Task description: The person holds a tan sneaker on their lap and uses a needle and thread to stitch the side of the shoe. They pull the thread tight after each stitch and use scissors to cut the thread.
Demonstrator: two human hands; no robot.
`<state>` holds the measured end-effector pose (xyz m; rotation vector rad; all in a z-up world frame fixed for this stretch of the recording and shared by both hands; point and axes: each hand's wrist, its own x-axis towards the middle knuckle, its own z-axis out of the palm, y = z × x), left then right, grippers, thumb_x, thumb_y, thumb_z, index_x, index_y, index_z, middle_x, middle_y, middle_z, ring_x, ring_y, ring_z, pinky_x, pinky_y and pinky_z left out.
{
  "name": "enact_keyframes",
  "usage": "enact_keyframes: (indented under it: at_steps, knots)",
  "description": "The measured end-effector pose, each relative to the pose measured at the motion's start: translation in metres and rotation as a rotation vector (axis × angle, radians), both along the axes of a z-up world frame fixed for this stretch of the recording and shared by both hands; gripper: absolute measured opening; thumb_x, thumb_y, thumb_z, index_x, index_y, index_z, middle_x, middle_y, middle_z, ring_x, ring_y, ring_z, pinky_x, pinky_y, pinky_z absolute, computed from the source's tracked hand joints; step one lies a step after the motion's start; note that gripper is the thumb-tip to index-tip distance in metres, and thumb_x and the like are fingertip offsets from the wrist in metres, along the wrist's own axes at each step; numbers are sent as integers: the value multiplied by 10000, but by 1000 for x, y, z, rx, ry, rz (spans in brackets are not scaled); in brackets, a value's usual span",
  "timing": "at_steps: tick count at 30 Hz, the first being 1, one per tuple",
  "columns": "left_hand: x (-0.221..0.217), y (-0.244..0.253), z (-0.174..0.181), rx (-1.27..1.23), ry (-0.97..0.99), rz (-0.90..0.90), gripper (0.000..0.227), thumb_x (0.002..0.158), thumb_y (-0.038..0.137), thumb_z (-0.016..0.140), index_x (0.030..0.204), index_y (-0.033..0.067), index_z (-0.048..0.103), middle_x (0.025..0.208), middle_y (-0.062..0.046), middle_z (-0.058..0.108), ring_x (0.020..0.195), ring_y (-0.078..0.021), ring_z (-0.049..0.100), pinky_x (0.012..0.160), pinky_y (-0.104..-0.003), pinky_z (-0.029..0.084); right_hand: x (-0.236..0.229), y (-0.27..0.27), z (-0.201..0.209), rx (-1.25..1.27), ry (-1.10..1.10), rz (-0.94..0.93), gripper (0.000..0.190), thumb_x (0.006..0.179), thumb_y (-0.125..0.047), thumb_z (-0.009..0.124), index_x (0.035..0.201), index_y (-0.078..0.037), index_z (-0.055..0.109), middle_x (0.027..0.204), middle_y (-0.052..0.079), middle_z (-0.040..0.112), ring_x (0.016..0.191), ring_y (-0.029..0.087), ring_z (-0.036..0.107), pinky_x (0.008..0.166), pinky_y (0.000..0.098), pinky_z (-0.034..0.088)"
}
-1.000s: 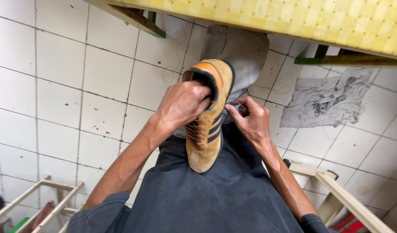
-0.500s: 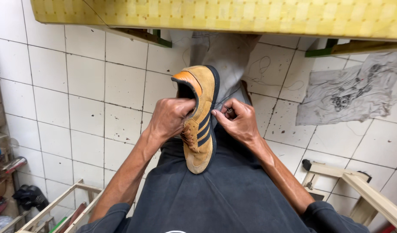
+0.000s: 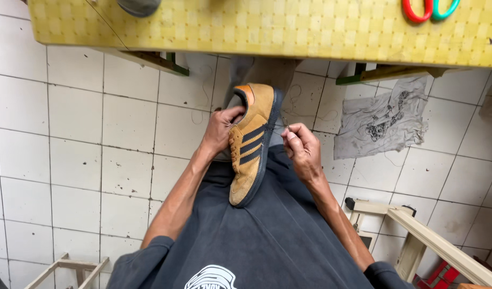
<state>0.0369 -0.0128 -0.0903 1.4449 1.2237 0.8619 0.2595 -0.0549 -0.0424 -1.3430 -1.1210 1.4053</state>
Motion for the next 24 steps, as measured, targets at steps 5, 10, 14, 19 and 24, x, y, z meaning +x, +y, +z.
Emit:
enact_keyframes:
  at_steps: [5, 10, 14, 19, 24]
  knots:
    - [-23, 8, -4, -71, -44, 136, 138, 984, 229, 574, 952, 161, 689, 720, -127, 641, 828, -144, 644, 731, -389, 530, -17, 23, 22, 75, -317, 92, 188, 964, -62, 505, 1005, -31, 687, 726, 101, 646, 567, 182, 594, 554, 315, 476]
    - [-37, 16, -29, -73, -72, 179, 164, 997, 226, 554, 910, 148, 669, 682, -128, 604, 712, -234, 662, 678, -361, 520, -16, 31, 39, 180, -693, 297, 183, 958, -110, 594, 1091, -89, 718, 841, 130, 704, 755, 325, 686, 662, 386, 532]
    - [-34, 17, -28, -147, -97, 233, 136, 966, 203, 559, 926, 147, 677, 688, -147, 600, 650, -188, 592, 650, -380, 508, -8, 23, 44, 43, -726, 230, 174, 925, -95, 651, 1088, -43, 685, 894, 173, 721, 822, 360, 694, 700, 456, 542]
    - [-31, 24, -28, -177, -96, 246, 139, 964, 198, 553, 919, 158, 677, 657, -125, 579, 619, -149, 564, 618, -352, 499, -11, 45, 65, 229, -802, 191, 149, 921, -88, 703, 1069, -74, 711, 984, 94, 717, 869, 275, 692, 747, 353, 547]
    - [-30, 24, -26, -174, -30, 234, 126, 934, 156, 547, 899, 137, 666, 641, -156, 546, 553, -226, 506, 572, -372, 477, -23, 72, 77, 311, -851, 358, 127, 904, -105, 727, 1030, -111, 743, 903, 61, 693, 779, 237, 680, 683, 344, 553]
